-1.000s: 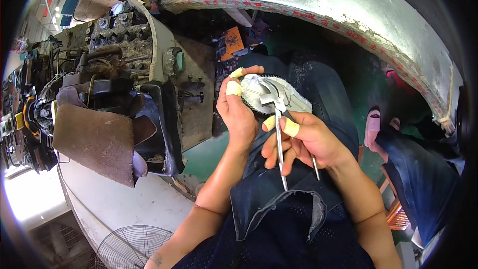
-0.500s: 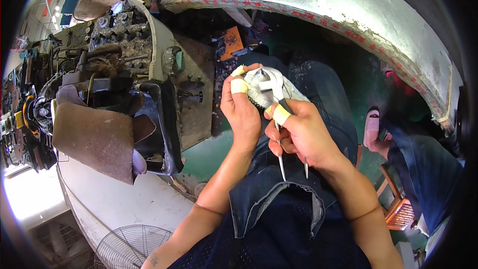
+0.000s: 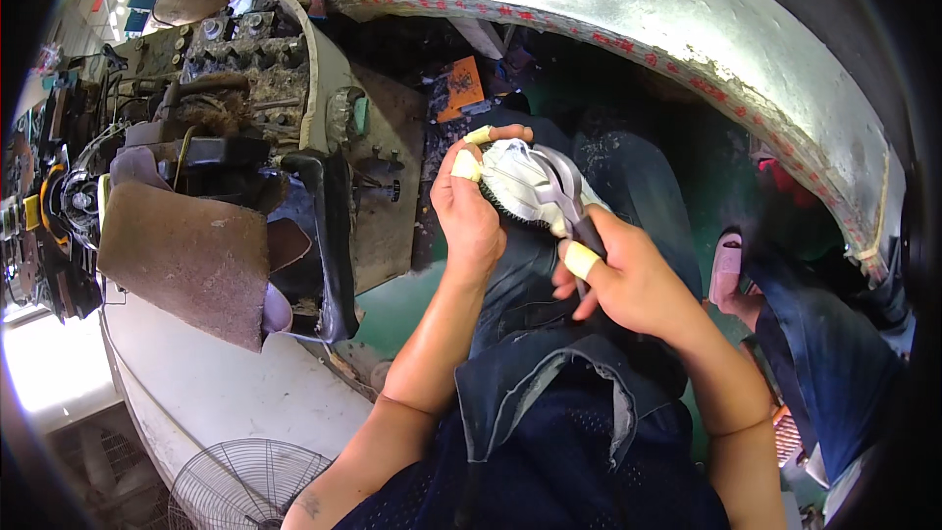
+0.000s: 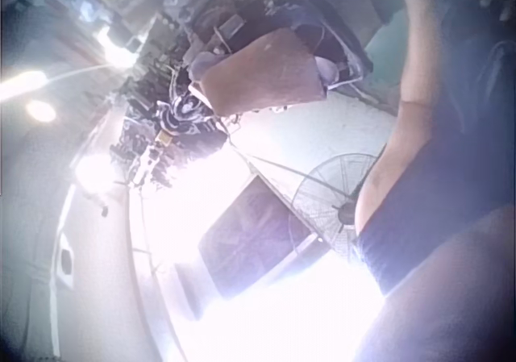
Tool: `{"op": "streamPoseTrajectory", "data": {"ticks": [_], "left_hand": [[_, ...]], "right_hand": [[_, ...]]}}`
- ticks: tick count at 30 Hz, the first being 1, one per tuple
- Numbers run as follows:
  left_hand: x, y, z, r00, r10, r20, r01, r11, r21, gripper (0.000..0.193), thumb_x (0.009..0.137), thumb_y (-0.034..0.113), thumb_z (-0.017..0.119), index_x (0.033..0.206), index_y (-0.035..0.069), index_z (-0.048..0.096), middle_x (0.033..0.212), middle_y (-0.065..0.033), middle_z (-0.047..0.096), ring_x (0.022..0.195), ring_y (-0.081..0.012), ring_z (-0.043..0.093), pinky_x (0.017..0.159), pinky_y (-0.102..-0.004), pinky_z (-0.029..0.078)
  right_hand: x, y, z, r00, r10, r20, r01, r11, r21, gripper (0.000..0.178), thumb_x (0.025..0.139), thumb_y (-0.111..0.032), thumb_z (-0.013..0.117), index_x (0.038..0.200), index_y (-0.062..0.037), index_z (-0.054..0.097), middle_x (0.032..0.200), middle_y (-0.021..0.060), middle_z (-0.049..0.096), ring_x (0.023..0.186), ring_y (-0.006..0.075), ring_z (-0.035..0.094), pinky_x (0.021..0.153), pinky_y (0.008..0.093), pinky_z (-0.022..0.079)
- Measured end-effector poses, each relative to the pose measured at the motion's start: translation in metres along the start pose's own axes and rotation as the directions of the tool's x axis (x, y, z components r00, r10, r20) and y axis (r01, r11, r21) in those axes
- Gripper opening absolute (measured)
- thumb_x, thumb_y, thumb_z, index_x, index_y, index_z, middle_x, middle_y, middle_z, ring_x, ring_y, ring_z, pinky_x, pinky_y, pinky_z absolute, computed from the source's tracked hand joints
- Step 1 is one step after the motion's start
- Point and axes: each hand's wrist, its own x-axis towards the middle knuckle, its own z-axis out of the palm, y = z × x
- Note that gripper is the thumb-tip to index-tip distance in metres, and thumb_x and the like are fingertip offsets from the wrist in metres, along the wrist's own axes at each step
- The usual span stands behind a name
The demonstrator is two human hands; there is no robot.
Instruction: Manually lasting a shoe upper by pulling it over a last with pliers and using a toe lasting machine.
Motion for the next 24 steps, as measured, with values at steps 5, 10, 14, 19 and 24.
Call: {"op": "streamPoseTrajectory", "data": {"ticks": [5,10,14,19,24], "left_hand": [[-0.005,0.000,0.001,1.000,0.010,0.015,-0.010,0.999,-0.038,0.040,0.109,0.029,0.041,0.118,-0.007,0.057,0.115,-0.0255,0.069,0.109,-0.0343,0.068,0.096,-0.0444,0.056],[-0.009,-0.003,0.003,0.999,0.042,0.007,-0.042,0.999,-0.026,0.043,0.109,0.031,0.039,0.117,-0.007,0.056,0.115,-0.0260,0.069,0.106,-0.0328,0.069,0.095,-0.0437,0.056],[-0.011,-0.001,0.004,0.998,0.067,0.018,-0.068,0.995,0.069,0.043,0.108,0.030,0.036,0.116,-0.007,0.057,0.113,-0.0261,0.069,0.105,-0.0325,0.069,0.094,-0.0431,0.056],[-0.015,0.002,0.011,0.989,0.145,-0.018,-0.131,0.935,0.330,0.047,0.107,0.032,0.033,0.114,-0.008,0.058,0.111,-0.0260,0.070,0.103,-0.0300,0.069,0.092,-0.0399,0.056],[0.001,0.002,0.006,1.000,0.000,-0.021,0.003,0.986,0.168,0.048,0.107,0.034,0.037,0.119,-0.007,0.059,0.114,-0.0244,0.070,0.102,-0.0274,0.069,0.092,-0.0388,0.056]], "right_hand": [[0.000,0.007,-0.005,0.912,-0.404,-0.067,0.212,0.607,-0.766,0.035,0.091,-0.013,0.065,0.122,-0.0013,0.054,0.089,0.0208,0.066,0.078,0.0355,0.070,0.066,0.0477,0.055],[0.004,0.004,0.001,0.823,-0.564,-0.066,0.149,0.327,-0.933,0.048,0.080,-0.009,0.070,0.126,-0.0039,0.057,0.085,0.0124,0.062,0.078,0.0325,0.067,0.062,0.0452,0.054],[0.004,0.006,0.001,0.807,-0.588,-0.051,0.241,0.408,-0.881,0.045,0.082,-0.009,0.069,0.125,-0.0026,0.058,0.082,0.0163,0.064,0.074,0.0350,0.067,0.063,0.0463,0.053],[0.009,-0.022,0.022,0.971,-0.179,-0.158,0.137,0.960,-0.245,0.025,0.090,-0.008,0.063,0.111,0.0054,0.060,0.072,0.0282,0.063,0.071,0.0473,0.064,0.066,0.0537,0.049],[0.021,-0.017,0.021,0.987,-0.113,-0.110,0.104,0.990,-0.091,0.022,0.097,-0.011,0.058,0.114,0.0035,0.058,0.079,0.0186,0.068,0.067,0.0306,0.068,0.061,0.0418,0.055]]}}
